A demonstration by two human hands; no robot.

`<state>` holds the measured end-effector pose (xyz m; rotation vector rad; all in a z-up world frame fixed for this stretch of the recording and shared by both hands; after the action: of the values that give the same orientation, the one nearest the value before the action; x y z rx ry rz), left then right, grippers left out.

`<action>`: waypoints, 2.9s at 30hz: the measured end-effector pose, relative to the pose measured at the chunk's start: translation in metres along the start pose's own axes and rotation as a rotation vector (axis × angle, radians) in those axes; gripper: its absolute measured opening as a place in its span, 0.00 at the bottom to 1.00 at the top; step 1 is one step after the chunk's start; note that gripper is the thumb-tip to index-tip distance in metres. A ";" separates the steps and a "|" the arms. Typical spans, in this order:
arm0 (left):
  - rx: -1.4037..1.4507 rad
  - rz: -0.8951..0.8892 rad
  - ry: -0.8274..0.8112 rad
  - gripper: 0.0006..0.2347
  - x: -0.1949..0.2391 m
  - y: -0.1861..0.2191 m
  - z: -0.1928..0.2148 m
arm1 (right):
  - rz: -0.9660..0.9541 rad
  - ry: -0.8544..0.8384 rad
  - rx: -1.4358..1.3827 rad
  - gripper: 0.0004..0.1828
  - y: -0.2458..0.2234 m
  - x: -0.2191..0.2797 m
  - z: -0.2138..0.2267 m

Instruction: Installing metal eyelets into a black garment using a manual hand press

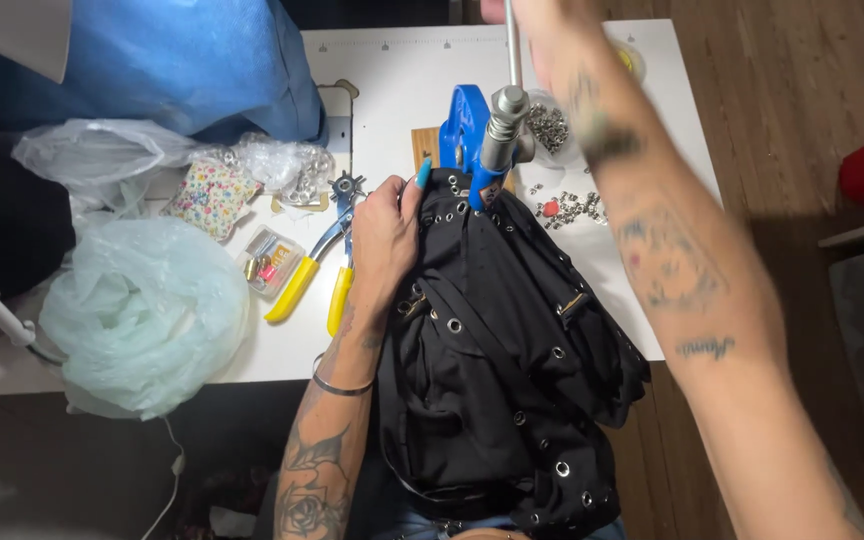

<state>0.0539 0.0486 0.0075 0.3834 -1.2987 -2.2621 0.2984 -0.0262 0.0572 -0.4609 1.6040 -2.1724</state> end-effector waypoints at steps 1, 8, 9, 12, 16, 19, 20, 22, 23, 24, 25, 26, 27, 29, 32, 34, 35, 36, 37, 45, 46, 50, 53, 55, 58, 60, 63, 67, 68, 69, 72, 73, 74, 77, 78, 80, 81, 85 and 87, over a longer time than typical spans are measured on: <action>-0.001 -0.008 -0.001 0.19 -0.004 -0.001 -0.001 | 0.004 0.007 -0.002 0.25 -0.013 0.037 0.007; 0.372 0.007 -0.033 0.16 -0.016 -0.010 -0.008 | -0.033 -0.315 0.570 0.22 0.004 0.167 0.002; 0.461 0.012 -0.043 0.15 -0.016 -0.008 -0.010 | -0.210 -0.392 0.575 0.26 0.018 0.179 0.000; 0.707 0.049 -0.053 0.14 -0.015 0.006 -0.010 | -0.200 -0.505 0.528 0.24 0.061 0.166 -0.006; 0.868 0.137 -0.028 0.12 -0.033 -0.029 -0.029 | -0.110 -0.365 0.273 0.15 0.048 0.157 -0.004; 0.915 0.187 -0.034 0.12 -0.030 -0.025 -0.030 | -0.151 -0.285 0.204 0.11 0.052 0.159 0.007; 0.930 0.182 -0.044 0.12 -0.026 -0.018 -0.028 | -0.128 -0.218 0.033 0.10 0.055 0.157 0.007; 0.941 0.179 -0.059 0.12 -0.026 -0.014 -0.031 | -0.108 -0.144 -0.141 0.09 0.054 0.160 0.006; 0.962 0.203 -0.052 0.11 -0.029 -0.018 -0.036 | -0.093 -0.138 -0.207 0.09 0.047 0.164 0.004; 0.984 0.217 -0.044 0.11 -0.035 -0.021 -0.039 | -0.070 -0.129 -0.271 0.08 0.038 0.165 0.003; 0.981 0.210 -0.050 0.11 -0.033 -0.013 -0.036 | -0.064 -0.122 -0.274 0.08 0.041 0.160 0.005; 0.983 0.223 -0.051 0.11 -0.029 -0.008 -0.034 | -0.091 -0.133 -0.289 0.08 0.047 0.157 0.005; 0.985 0.237 -0.052 0.11 -0.025 -0.004 -0.033 | -0.119 -0.144 -0.304 0.08 0.054 0.155 0.006; 0.981 0.245 -0.059 0.11 -0.028 -0.016 -0.037 | -0.139 -0.140 -0.302 0.08 0.070 0.149 0.007; 0.944 0.239 -0.057 0.11 -0.024 -0.010 -0.030 | -0.169 -0.142 -0.301 0.09 0.077 0.146 0.007; 0.916 0.249 -0.061 0.11 -0.017 -0.022 -0.031 | -0.204 -0.141 -0.298 0.09 0.076 0.157 0.006; 0.799 0.244 -0.084 0.11 -0.017 -0.038 -0.034 | -0.159 -0.126 -0.147 0.09 0.069 0.164 0.007; 0.683 0.231 -0.104 0.10 -0.020 -0.052 -0.036 | -0.106 -0.110 0.005 0.08 0.059 0.168 0.008; 0.683 0.224 -0.103 0.10 -0.020 -0.060 -0.038 | -0.100 -0.108 0.005 0.08 0.053 0.171 0.009; 0.439 0.014 -0.149 0.12 0.072 -0.046 0.012 | 0.348 -0.324 0.127 0.05 -0.003 0.257 -0.009; 0.442 0.008 -0.175 0.12 0.077 -0.037 0.010 | 0.337 -0.301 0.133 0.05 0.003 0.257 0.006; 0.491 0.049 -0.250 0.16 0.094 -0.026 -0.002 | 0.588 -0.200 0.715 0.10 0.032 0.258 0.051; 0.494 0.038 -0.248 0.16 0.094 -0.020 -0.003 | 0.564 0.021 1.322 0.18 0.045 0.234 0.079; 0.493 0.028 -0.254 0.16 0.092 -0.016 -0.002 | 0.468 0.042 1.512 0.29 0.054 0.214 0.087; 0.528 0.061 -0.241 0.16 0.093 -0.021 -0.002 | 0.627 0.192 1.643 0.28 0.054 0.208 0.085; 0.555 0.026 -0.254 0.14 0.095 -0.023 -0.003 | 0.748 0.159 1.640 0.19 0.050 0.210 0.077; 0.600 -0.078 -0.259 0.12 0.089 -0.027 -0.001 | 0.808 0.133 1.571 0.11 0.060 0.208 0.074; 0.626 -0.076 -0.258 0.12 0.088 -0.024 0.000 | 0.851 0.154 1.596 0.07 0.063 0.211 0.065; 0.627 -0.071 -0.265 0.12 0.089 -0.022 0.000 | 0.911 0.160 1.484 0.07 0.050 0.218 0.059; 0.629 -0.066 -0.272 0.12 0.090 -0.019 0.000 | 0.968 0.165 1.371 0.08 0.038 0.224 0.055; 0.630 -0.055 -0.282 0.12 0.089 -0.028 -0.002 | 1.042 0.135 1.011 0.04 0.021 0.226 0.030; 0.629 -0.052 -0.271 0.12 0.089 -0.028 -0.001 | 1.049 0.129 1.005 0.04 0.020 0.223 0.023; 0.633 -0.058 -0.278 0.12 0.089 -0.028 -0.002 | 1.094 0.178 0.955 0.04 0.016 0.223 0.020; 0.649 -0.059 -0.280 0.11 0.090 -0.027 -0.003 | 1.177 0.204 0.790 0.06 0.003 0.221 0.006; 0.660 -0.055 -0.287 0.11 0.090 -0.027 -0.003 | 1.207 0.189 0.681 0.06 -0.002 0.221 0.002; 0.651 -0.071 -0.294 0.11 0.091 -0.027 -0.002 | 1.198 0.141 0.653 0.07 -0.011 0.220 -0.009; 0.645 -0.089 -0.309 0.12 0.090 -0.026 -0.002 | 1.186 0.097 0.633 0.09 -0.014 0.218 -0.014; 0.639 -0.092 -0.310 0.12 0.090 -0.024 -0.002 | 1.180 0.078 0.587 0.11 -0.027 0.220 -0.022; 0.645 -0.090 -0.313 0.12 0.091 -0.027 -0.003 | 1.140 0.027 0.532 0.11 -0.025 0.216 -0.024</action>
<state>-0.0277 0.0077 -0.0170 0.3120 -2.2154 -1.9723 0.0969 -0.1074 0.0797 0.5361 0.8335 -1.5391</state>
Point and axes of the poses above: each hand's wrist, its own x-axis away from the middle knuckle, its own z-axis out of the back of the hand, y = z × x, the point moved 8 cm from there along -x, towards the middle knuckle, and after that the axes turned 6 degrees about -y, right-handed, at the moved point
